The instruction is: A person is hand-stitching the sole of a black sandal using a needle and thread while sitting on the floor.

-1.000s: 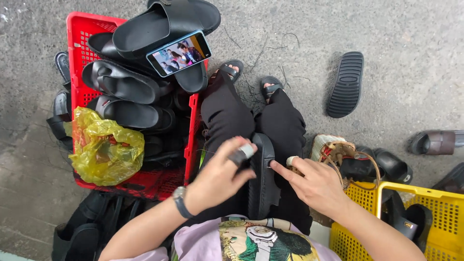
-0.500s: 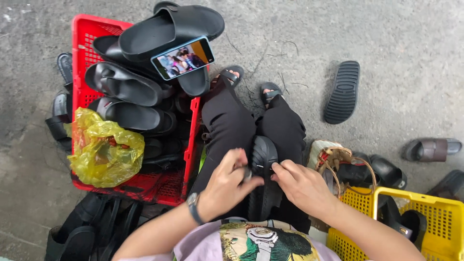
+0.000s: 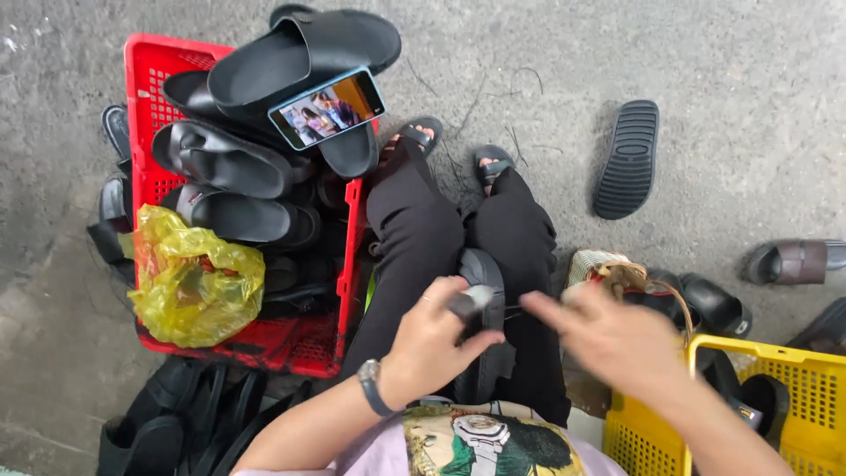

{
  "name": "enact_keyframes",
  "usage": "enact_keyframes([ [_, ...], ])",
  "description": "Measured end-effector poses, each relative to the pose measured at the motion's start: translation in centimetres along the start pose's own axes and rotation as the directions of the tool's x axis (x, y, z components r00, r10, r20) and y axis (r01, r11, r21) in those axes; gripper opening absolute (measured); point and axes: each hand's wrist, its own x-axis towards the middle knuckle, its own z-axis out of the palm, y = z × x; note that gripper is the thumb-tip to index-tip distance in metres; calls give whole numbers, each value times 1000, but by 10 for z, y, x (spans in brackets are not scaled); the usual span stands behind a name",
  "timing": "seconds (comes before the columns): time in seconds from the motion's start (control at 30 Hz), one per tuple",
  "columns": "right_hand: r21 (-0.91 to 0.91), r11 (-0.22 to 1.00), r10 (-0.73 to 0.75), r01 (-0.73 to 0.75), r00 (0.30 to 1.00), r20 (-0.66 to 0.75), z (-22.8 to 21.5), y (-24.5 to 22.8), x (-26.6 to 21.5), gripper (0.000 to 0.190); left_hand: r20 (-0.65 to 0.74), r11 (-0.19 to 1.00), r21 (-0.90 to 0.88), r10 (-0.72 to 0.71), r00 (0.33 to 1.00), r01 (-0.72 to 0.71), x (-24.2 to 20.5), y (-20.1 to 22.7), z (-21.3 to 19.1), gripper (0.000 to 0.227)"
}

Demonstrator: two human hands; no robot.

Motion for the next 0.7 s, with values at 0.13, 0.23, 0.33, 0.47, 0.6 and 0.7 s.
enact_keyframes([
  [0.13, 141, 989, 47, -49, 999, 14, -1, 1, -14, 46, 100, 876, 348, 321, 942, -336, -3, -2, 8, 30],
  [0.23, 379, 924, 67, -44, 997, -48, 7, -11, -3, 36, 105, 783, 383, 490, 865, -490, -7, -8, 8, 12],
  [0.33, 544, 836, 78, -74, 997, 17, 7, -15, 5, 26, 107, 746, 376, 554, 825, -550, -16, -11, 4, 11],
  [0.47, 745, -629, 431, 222, 897, 97, 25, 0, -27, 36, 55, 835, 328, 450, 891, -442, -23, -14, 4, 16],
  [0.6, 987, -40, 547, 153, 830, -106, 22, 1, -11, 24, 36, 905, 300, 305, 952, -302, -18, -15, -3, 35],
  [0.7, 699, 646, 195, -307, 952, 238, 14, -15, 9, 74, 196, 823, 561, -21, 980, -94, -16, -19, -7, 66],
])
